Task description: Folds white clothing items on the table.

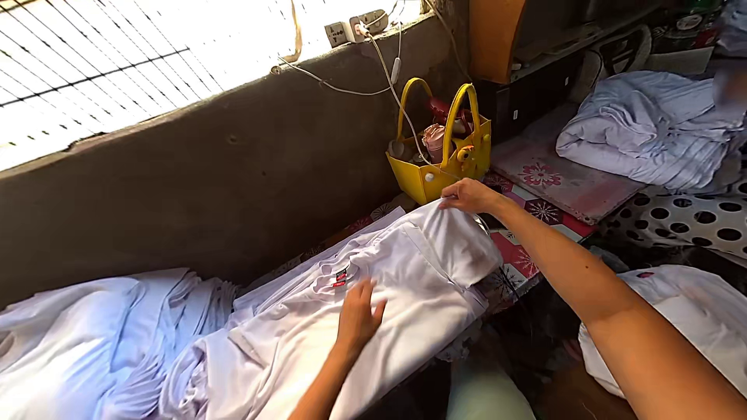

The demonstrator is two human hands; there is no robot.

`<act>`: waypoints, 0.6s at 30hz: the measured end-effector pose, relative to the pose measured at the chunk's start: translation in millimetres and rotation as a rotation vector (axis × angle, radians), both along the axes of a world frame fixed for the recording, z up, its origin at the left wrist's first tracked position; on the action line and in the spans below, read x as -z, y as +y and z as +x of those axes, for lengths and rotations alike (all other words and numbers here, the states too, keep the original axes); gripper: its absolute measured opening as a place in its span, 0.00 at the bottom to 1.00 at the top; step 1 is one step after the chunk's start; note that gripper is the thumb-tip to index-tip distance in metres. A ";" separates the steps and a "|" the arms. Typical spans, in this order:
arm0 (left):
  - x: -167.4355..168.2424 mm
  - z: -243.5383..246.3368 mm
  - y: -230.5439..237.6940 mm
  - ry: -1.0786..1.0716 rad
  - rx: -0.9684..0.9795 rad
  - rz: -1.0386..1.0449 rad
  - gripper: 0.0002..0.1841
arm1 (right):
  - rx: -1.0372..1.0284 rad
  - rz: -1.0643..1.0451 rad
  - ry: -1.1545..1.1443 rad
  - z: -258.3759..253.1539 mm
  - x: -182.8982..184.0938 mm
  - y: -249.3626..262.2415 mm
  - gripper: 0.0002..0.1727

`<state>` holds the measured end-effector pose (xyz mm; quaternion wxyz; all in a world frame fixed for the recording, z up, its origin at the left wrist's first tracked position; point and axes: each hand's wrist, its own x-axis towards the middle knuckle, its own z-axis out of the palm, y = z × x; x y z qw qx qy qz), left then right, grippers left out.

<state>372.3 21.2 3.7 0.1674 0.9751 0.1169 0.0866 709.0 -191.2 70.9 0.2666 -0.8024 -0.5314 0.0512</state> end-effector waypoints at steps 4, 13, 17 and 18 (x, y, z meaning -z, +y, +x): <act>-74.5 138.8 -8.1 -0.165 0.283 0.002 0.39 | -0.069 -0.058 -0.144 -24.0 -35.0 18.1 0.24; -34.5 165.0 -8.3 0.059 0.090 -0.283 0.16 | 0.271 -0.022 -0.160 -62.5 -6.5 2.0 0.21; -44.3 131.6 11.5 -0.141 0.182 -0.648 0.07 | 0.135 -0.024 0.408 -133.5 51.5 15.2 0.24; -48.4 126.7 18.2 -0.092 0.156 -0.659 0.08 | 0.150 0.082 0.301 -152.5 64.6 19.8 0.19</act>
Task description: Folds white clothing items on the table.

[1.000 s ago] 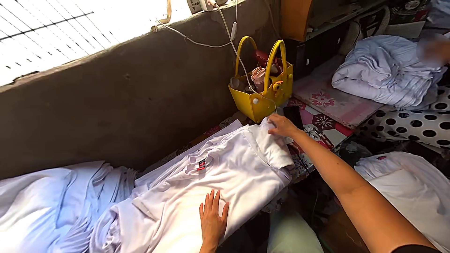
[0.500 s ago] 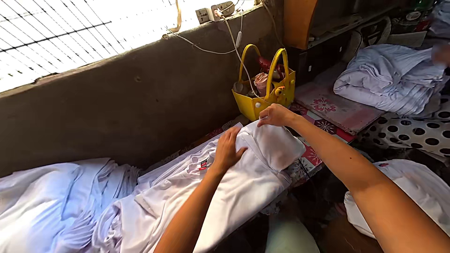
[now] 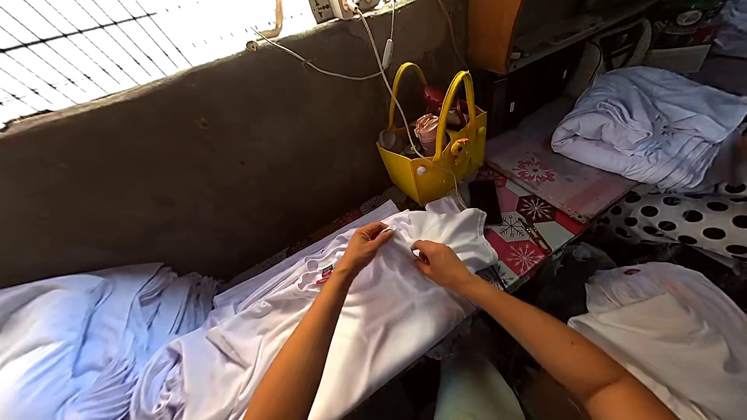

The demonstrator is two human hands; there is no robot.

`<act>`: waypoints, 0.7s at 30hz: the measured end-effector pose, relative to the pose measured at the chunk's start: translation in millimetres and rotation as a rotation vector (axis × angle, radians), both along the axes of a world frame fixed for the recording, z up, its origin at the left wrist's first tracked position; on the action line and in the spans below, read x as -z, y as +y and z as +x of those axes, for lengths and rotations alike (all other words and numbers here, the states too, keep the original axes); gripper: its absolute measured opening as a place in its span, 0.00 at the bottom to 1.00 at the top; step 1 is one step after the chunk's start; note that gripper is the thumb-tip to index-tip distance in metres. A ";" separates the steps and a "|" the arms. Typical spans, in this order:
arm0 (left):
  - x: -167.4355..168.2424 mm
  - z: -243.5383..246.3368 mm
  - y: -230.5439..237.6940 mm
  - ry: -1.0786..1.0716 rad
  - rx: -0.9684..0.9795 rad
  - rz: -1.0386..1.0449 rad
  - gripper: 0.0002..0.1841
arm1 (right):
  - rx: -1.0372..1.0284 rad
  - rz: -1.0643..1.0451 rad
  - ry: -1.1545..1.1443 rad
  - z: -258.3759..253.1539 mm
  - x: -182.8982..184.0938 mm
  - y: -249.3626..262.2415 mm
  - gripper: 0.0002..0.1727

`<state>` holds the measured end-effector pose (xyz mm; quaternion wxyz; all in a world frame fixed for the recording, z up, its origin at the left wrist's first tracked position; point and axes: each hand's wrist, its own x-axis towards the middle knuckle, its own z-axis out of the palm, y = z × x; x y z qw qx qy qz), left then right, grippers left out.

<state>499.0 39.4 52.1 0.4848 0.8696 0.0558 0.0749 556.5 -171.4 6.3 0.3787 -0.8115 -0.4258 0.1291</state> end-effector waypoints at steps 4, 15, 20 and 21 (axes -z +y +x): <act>-16.6 9.8 16.0 0.402 -0.175 0.295 0.35 | 0.039 0.326 -0.642 -42.7 41.2 27.6 0.10; -1.3 19.0 14.0 0.183 -0.134 -0.013 0.07 | 0.120 0.383 0.164 -9.8 22.5 22.2 0.26; -46.8 35.8 -10.0 -0.138 0.084 -0.272 0.12 | 0.050 0.669 0.363 50.8 -16.9 34.0 0.19; -58.8 43.3 -12.5 -0.181 0.134 -0.224 0.15 | 0.058 0.749 0.308 59.9 -26.1 35.4 0.11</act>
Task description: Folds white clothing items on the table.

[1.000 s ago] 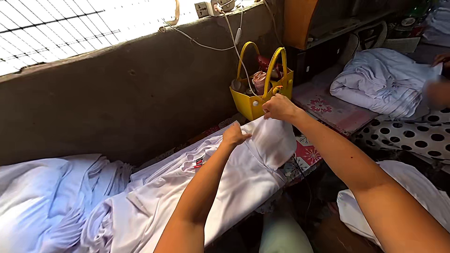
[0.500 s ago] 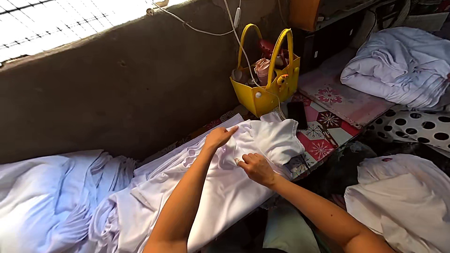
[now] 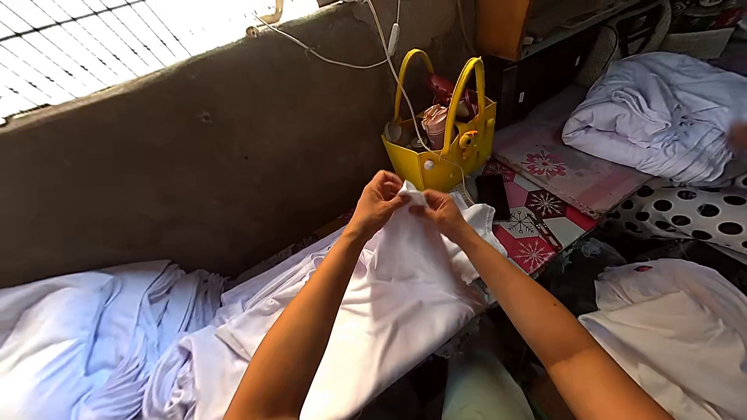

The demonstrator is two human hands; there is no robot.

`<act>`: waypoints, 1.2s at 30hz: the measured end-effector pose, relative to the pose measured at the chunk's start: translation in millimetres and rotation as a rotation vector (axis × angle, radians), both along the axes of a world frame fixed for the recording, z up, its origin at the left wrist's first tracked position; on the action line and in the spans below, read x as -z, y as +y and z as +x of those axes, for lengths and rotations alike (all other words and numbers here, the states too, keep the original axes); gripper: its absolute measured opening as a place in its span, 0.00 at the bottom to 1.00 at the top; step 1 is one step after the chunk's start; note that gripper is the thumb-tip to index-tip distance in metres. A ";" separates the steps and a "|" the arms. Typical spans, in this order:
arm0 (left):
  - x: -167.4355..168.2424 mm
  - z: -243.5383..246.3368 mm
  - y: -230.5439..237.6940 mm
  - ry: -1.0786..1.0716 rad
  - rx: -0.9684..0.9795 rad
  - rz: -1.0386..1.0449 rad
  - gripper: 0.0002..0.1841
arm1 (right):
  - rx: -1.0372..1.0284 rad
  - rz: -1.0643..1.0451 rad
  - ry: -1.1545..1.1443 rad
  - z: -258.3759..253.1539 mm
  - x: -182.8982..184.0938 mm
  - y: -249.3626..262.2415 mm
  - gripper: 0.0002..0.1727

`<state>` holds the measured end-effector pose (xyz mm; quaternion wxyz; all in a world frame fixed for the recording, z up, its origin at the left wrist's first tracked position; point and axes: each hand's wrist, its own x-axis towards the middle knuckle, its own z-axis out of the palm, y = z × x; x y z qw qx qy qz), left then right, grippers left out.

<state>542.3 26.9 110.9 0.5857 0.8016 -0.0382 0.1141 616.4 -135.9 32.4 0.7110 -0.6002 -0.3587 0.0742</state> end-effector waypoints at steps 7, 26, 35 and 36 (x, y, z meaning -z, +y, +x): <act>-87.3 47.5 -31.2 -0.177 0.171 0.696 0.14 | 0.454 0.017 -0.381 17.1 -56.7 -43.0 0.23; -96.0 71.2 -87.3 0.021 0.523 0.697 0.19 | 0.688 0.199 -0.462 5.0 -45.2 -87.8 0.07; -114.5 66.6 -93.6 0.025 0.433 0.789 0.19 | 0.102 -0.563 -0.397 6.2 -10.2 -139.3 0.21; -112.8 67.1 -91.5 0.014 0.413 0.806 0.19 | 0.084 -0.675 -0.403 6.5 -0.9 -149.6 0.24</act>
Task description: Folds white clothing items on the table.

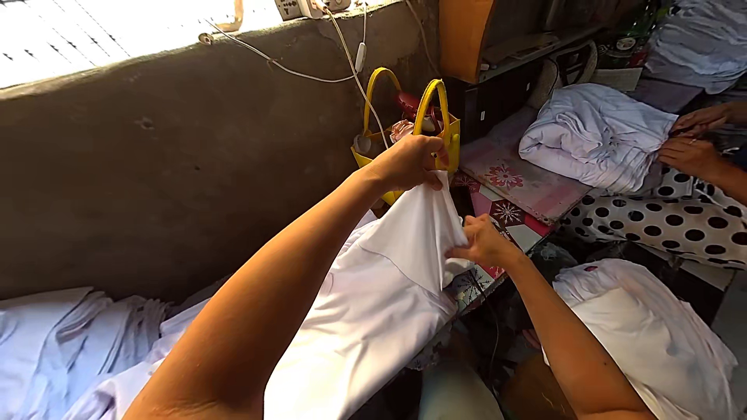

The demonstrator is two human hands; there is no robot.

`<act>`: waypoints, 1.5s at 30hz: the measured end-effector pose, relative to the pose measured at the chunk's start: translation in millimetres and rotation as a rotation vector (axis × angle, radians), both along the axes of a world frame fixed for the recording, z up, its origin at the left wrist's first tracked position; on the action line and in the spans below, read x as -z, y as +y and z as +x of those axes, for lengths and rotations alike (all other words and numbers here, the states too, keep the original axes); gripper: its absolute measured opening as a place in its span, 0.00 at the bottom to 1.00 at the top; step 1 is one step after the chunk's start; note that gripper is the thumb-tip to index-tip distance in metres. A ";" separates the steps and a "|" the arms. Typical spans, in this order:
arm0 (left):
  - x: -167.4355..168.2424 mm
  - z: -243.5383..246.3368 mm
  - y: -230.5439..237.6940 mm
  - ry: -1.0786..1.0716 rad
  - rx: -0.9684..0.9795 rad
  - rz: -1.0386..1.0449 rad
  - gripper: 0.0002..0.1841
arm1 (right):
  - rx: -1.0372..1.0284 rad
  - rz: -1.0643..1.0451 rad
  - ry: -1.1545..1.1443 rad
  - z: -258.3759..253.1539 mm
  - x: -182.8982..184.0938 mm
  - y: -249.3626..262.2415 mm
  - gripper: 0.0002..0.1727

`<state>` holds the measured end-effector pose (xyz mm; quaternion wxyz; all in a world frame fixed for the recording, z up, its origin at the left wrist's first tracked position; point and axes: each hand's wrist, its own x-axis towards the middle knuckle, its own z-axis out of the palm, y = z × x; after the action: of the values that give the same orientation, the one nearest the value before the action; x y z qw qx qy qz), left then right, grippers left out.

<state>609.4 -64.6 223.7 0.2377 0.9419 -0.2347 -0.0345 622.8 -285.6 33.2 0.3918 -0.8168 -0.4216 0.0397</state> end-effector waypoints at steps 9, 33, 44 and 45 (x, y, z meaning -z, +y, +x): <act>30.2 2.9 21.7 -0.191 -0.193 -0.064 0.06 | 0.658 0.545 0.086 -55.5 24.4 -6.5 0.12; 214.6 -243.5 117.9 -0.312 -0.562 -0.282 0.33 | 0.121 0.161 0.054 56.9 -11.0 51.5 0.07; 107.3 -75.5 56.8 -0.308 -0.032 -0.621 0.05 | -0.022 0.059 0.010 -27.3 -50.7 41.7 0.17; 105.0 -81.5 60.9 -0.339 -0.027 -0.642 0.06 | 0.023 0.033 -0.008 -29.6 -36.5 27.8 0.13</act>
<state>527.8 -3.7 118.7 0.4793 0.8147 -0.2573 0.2008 593.3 -257.7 69.8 0.4041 -0.8152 -0.4143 0.0248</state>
